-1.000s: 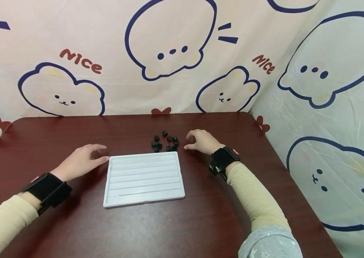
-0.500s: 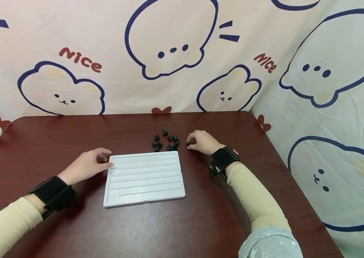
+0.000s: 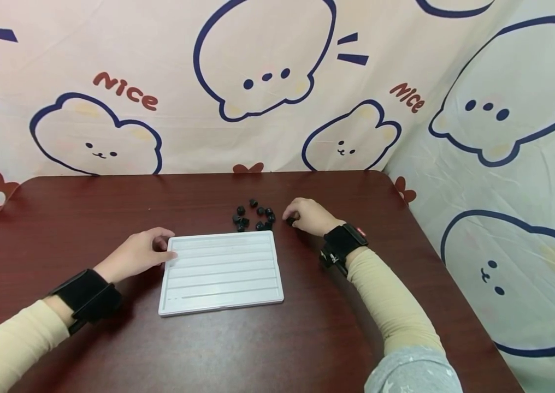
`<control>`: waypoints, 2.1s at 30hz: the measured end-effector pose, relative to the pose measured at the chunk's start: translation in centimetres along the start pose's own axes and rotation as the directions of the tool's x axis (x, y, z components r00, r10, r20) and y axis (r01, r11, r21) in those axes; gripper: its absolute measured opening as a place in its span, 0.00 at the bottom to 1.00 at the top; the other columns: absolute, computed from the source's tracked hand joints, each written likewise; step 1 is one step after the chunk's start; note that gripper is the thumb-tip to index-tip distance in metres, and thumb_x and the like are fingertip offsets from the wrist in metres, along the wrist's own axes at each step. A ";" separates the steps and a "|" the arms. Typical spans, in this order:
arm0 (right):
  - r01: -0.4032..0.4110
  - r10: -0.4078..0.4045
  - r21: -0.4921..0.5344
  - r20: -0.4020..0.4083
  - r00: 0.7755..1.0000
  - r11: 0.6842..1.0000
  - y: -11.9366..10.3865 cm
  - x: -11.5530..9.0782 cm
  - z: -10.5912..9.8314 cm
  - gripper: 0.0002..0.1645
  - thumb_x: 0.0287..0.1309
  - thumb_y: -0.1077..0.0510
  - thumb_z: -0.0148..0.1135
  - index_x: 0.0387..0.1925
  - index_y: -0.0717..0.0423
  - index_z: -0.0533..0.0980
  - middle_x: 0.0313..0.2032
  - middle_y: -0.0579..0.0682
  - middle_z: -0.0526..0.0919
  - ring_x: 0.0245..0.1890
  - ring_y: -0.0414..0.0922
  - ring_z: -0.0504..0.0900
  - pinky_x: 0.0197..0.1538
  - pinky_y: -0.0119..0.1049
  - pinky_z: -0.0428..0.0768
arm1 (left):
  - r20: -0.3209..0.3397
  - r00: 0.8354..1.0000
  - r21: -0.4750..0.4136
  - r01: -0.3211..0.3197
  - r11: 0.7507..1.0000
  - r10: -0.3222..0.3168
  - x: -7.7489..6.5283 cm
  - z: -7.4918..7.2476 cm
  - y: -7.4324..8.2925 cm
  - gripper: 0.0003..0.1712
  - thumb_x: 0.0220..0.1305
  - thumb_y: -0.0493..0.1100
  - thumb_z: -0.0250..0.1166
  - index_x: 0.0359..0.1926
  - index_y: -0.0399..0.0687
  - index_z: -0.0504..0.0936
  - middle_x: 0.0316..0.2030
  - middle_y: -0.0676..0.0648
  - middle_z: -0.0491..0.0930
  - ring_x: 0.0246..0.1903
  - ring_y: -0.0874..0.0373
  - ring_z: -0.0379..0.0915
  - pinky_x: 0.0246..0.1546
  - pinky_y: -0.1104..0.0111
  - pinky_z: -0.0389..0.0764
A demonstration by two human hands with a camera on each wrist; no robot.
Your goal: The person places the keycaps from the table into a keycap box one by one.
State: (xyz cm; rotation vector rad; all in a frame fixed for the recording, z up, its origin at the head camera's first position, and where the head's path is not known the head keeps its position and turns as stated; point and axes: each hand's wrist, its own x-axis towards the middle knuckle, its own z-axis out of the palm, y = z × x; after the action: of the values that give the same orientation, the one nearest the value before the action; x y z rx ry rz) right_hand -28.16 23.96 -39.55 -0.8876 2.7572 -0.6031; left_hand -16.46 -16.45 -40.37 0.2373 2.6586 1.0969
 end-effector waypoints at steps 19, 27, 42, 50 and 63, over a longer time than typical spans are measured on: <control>-0.177 0.177 0.001 0.011 0.984 0.984 -1.0 0.5 0.3 0.08 0.60 0.68 0.71 0.42 0.61 0.84 0.42 0.56 0.85 0.38 0.49 0.80 0.44 0.44 0.80 | 0.007 0.999 -0.064 0.049 0.997 -0.048 0.0 0.1 -0.1 0.31 0.65 0.38 0.72 0.64 0.30 0.73 0.37 0.41 0.76 0.28 0.54 0.73 0.30 0.64 0.75; -0.148 0.147 -0.014 -0.012 0.989 0.989 -1.2 0.2 0.0 0.09 0.61 0.69 0.69 0.43 0.62 0.85 0.43 0.56 0.86 0.41 0.50 0.80 0.46 0.46 0.80 | 0.021 0.999 -0.069 0.042 0.997 -0.041 -0.1 0.0 -0.1 0.30 0.65 0.37 0.71 0.64 0.29 0.72 0.35 0.41 0.76 0.27 0.54 0.73 0.30 0.64 0.75; -0.073 0.073 -0.001 -0.049 0.996 0.997 -3.3 -0.3 -0.8 0.13 0.61 0.69 0.69 0.49 0.63 0.85 0.45 0.55 0.84 0.44 0.50 0.80 0.47 0.44 0.79 | 0.044 0.999 -0.045 0.025 0.999 -0.023 0.0 -0.3 -0.3 0.32 0.65 0.38 0.72 0.65 0.29 0.72 0.35 0.42 0.76 0.27 0.54 0.72 0.29 0.64 0.75; 0.003 -0.003 0.000 -0.039 0.999 1.000 -4.7 -0.3 -0.3 0.15 0.61 0.66 0.71 0.50 0.61 0.85 0.49 0.55 0.84 0.46 0.49 0.83 0.47 0.43 0.82 | 0.048 0.999 -0.059 0.016 0.998 -0.013 0.1 -0.3 -0.6 0.32 0.64 0.38 0.72 0.65 0.30 0.72 0.34 0.43 0.75 0.26 0.55 0.73 0.30 0.63 0.75; 0.098 -0.098 -0.004 0.000 0.995 0.995 -7.1 0.5 0.8 0.13 0.59 0.68 0.72 0.47 0.59 0.87 0.43 0.52 0.84 0.40 0.45 0.81 0.45 0.38 0.81 | 0.068 0.998 -0.041 -0.008 0.999 0.010 0.5 -0.6 -1.2 0.33 0.62 0.39 0.74 0.64 0.31 0.72 0.37 0.42 0.76 0.28 0.54 0.72 0.31 0.63 0.76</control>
State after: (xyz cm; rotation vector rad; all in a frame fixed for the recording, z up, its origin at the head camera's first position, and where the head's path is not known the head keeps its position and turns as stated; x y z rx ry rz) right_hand -24.61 18.16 -37.28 -1.0290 2.7286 -0.6135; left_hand -17.22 -17.61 -40.92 0.2741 2.5754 1.1237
